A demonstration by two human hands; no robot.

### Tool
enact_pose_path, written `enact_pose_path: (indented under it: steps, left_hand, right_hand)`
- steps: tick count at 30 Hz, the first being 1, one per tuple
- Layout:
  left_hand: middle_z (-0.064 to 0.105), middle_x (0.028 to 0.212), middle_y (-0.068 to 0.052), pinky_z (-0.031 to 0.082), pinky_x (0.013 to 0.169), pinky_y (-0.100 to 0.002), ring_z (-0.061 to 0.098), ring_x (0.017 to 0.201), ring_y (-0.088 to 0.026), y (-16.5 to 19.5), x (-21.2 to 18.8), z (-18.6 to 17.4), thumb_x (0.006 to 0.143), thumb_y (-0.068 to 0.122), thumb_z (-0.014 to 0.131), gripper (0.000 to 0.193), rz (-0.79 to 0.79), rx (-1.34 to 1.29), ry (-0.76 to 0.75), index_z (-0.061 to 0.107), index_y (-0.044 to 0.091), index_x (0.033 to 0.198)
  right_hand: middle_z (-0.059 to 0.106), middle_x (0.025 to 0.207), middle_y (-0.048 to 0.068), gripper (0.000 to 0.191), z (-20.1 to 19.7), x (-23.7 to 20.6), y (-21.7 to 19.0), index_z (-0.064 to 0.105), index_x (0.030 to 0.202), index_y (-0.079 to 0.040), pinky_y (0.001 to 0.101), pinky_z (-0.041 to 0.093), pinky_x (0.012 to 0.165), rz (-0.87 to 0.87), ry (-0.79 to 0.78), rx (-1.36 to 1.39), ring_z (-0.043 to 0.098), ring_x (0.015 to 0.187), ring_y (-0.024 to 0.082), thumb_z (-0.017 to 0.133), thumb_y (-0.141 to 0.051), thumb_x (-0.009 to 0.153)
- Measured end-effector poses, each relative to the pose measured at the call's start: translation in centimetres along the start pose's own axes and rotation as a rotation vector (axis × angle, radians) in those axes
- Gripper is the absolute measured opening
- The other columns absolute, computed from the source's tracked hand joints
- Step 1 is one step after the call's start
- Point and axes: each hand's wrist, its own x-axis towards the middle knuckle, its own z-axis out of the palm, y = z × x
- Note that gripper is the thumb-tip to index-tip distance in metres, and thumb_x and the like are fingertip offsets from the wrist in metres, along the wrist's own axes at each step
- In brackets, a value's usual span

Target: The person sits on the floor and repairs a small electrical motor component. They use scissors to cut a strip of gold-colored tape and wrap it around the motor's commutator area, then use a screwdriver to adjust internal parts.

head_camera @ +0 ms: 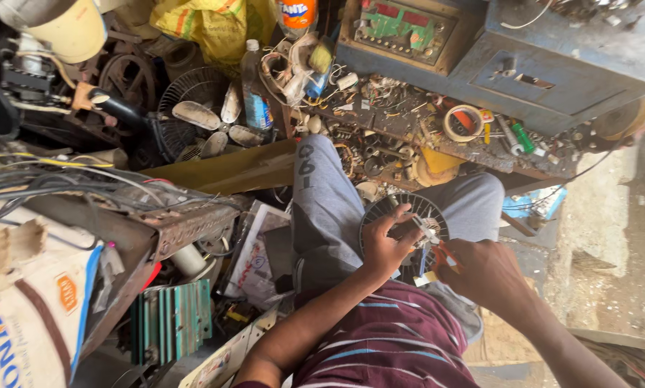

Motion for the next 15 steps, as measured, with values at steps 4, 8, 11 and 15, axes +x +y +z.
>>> enact_pose_path:
  steps: [4, 8, 11, 15]
  left_hand:
    - [0.078, 0.106, -0.014, 0.06, 0.088, -0.033, 0.078, 0.101, -0.023, -0.09, -0.08, 0.12, 0.085, 0.015, 0.086, 0.054, -0.046, -0.018, -0.003, 0.064, 0.002, 0.132]
    - [0.078, 0.106, -0.014, 0.06, 0.088, -0.033, 0.078, 0.099, -0.023, -0.11, -0.09, 0.11, 0.085, 0.014, 0.086, 0.053, -0.043, -0.011, 0.0, 0.064, 0.002, 0.132]
    - [0.078, 0.106, -0.014, 0.06, 0.088, -0.033, 0.078, 0.099, -0.023, -0.13, -0.14, 0.1, 0.085, 0.014, 0.086, 0.053, -0.031, -0.014, -0.002, 0.064, 0.002, 0.133]
    - [0.077, 0.107, -0.014, 0.06, 0.088, -0.033, 0.078, 0.099, -0.022, -0.17, -0.15, 0.16, 0.086, 0.014, 0.085, 0.052, -0.05, -0.04, -0.009, 0.064, 0.002, 0.132]
  right_hand:
    - [0.068, 0.054, 0.009, 0.023, 0.23, -0.03, 0.21, 0.076, 0.089, -0.011, 0.0443, 0.051, 0.049, -0.004, -0.001, 0.004, 0.064, 0.045, 0.029, 0.077, -0.03, 0.077]
    - [0.067, 0.054, 0.01, 0.022, 0.34, -0.1, 0.43, 0.075, 0.087, -0.01, 0.0439, 0.051, 0.047, -0.054, 0.038, 0.027, 0.063, 0.043, 0.029, 0.076, -0.028, 0.075]
    - [0.068, 0.054, 0.009, 0.022, 0.34, -0.1, 0.43, 0.075, 0.087, -0.011, 0.0436, 0.052, 0.048, -0.019, 0.01, -0.005, 0.065, 0.044, 0.029, 0.075, -0.03, 0.078]
    - [0.066, 0.053, 0.011, 0.023, 0.13, -0.03, 0.27, 0.076, 0.093, -0.013, 0.0438, 0.052, 0.05, 0.029, -0.046, -0.024, 0.064, 0.044, 0.03, 0.075, -0.03, 0.078]
